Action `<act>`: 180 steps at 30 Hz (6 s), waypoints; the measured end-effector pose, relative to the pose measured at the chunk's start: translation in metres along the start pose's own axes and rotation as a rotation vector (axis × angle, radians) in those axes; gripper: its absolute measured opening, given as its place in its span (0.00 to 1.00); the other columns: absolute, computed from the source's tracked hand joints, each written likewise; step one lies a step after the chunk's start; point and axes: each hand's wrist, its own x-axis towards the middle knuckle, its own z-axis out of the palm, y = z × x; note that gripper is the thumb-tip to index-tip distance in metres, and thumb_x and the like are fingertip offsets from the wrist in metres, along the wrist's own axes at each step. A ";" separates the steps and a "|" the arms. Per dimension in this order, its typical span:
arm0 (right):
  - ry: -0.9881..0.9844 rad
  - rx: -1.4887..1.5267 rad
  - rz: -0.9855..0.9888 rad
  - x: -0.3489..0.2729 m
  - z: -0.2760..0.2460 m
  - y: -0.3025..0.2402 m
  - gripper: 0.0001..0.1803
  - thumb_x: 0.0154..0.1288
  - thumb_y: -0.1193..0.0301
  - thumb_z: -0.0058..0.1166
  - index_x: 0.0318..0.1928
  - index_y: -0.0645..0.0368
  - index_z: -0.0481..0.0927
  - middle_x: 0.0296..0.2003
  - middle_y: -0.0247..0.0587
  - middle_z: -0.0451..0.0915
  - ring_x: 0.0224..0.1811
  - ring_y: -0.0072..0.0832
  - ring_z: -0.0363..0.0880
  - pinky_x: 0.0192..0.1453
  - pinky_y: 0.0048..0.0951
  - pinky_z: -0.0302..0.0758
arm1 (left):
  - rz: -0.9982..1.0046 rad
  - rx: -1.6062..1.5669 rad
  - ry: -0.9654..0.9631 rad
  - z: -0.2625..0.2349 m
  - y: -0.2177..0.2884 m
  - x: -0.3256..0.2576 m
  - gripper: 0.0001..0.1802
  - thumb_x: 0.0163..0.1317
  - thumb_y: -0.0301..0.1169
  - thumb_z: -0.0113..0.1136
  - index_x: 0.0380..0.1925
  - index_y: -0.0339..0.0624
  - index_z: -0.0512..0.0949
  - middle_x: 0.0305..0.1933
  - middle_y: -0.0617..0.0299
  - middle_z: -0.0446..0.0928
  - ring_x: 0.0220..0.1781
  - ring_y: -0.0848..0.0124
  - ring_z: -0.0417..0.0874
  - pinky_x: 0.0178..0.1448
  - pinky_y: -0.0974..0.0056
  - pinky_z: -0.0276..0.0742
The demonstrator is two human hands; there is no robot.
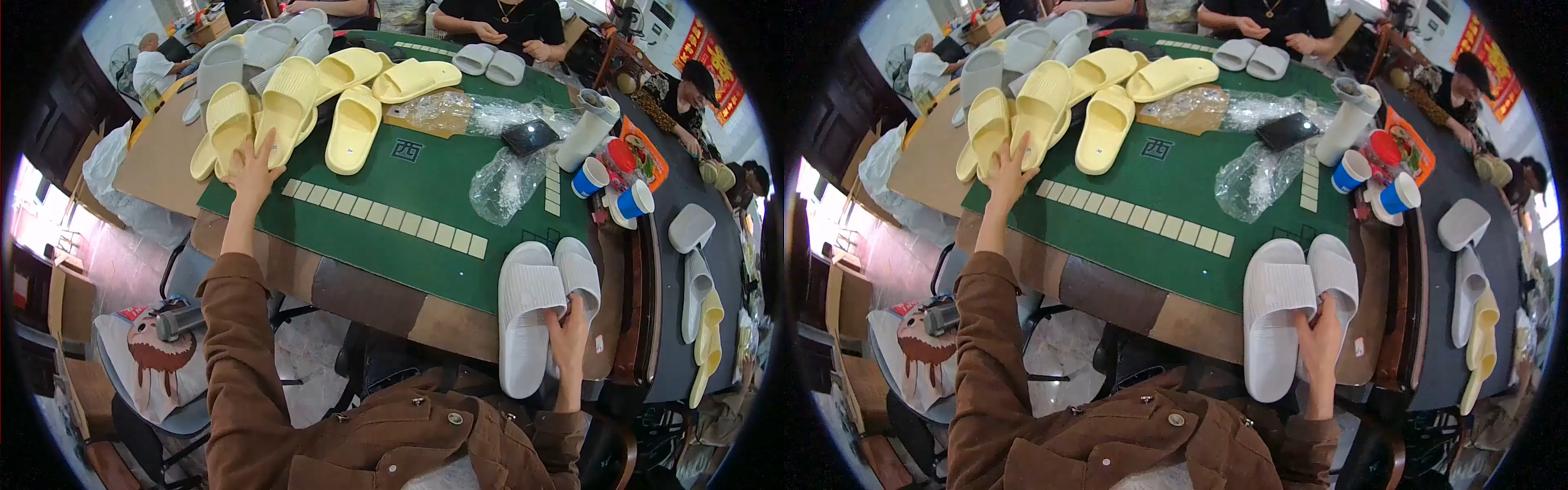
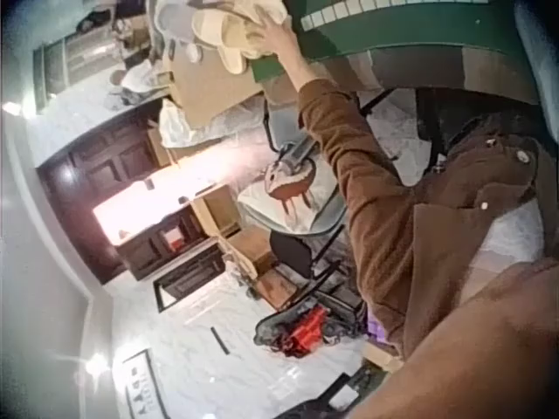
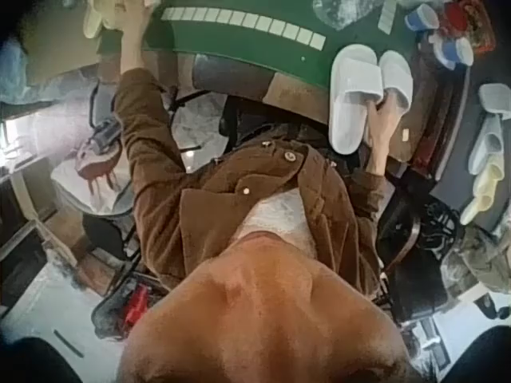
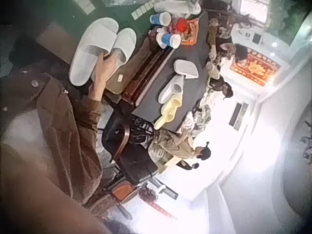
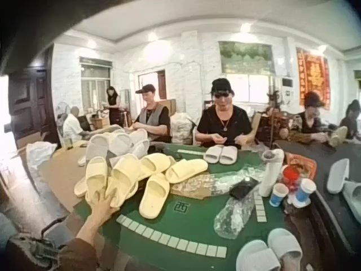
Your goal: Assembling and finishing slippers/sandals at a work table in a manufacturing environment.
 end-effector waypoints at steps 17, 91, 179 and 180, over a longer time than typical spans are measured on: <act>0.667 0.024 0.171 -0.010 -0.177 0.083 0.10 0.69 0.69 0.52 0.41 0.62 0.82 0.28 0.39 0.79 0.33 0.21 0.76 0.41 0.24 0.71 | 1.141 -0.981 0.052 -0.245 0.212 -0.121 0.22 0.54 0.18 0.57 0.52 0.37 0.78 0.50 0.53 0.81 0.55 0.57 0.80 0.63 0.55 0.71; -0.292 0.807 0.046 -0.080 -0.048 -0.049 0.34 0.66 0.59 0.54 0.65 0.62 0.58 0.53 0.54 0.71 0.54 0.37 0.72 0.55 0.35 0.72 | 1.103 -0.721 0.087 -0.093 0.246 -0.183 0.15 0.50 0.32 0.66 0.36 0.42 0.75 0.45 0.62 0.75 0.65 0.64 0.69 0.74 0.38 0.44; -0.082 1.227 0.100 -0.053 -0.060 -0.044 0.07 0.70 0.79 0.46 0.47 0.61 0.73 0.30 0.36 0.79 0.17 0.09 0.58 0.20 0.12 0.53 | 0.343 -1.921 -1.022 -0.157 0.170 -0.217 0.15 0.70 0.32 0.47 0.42 0.29 0.76 0.40 0.55 0.75 0.40 0.67 0.79 0.49 0.62 0.75; -0.200 1.151 0.090 -0.055 -0.053 -0.054 0.08 0.70 0.78 0.47 0.47 0.61 0.74 0.32 0.37 0.80 0.18 0.10 0.60 0.21 0.12 0.56 | 0.337 -1.692 -0.992 -0.156 0.166 -0.221 0.12 0.69 0.29 0.49 0.43 0.30 0.76 0.39 0.57 0.75 0.36 0.72 0.78 0.42 0.68 0.74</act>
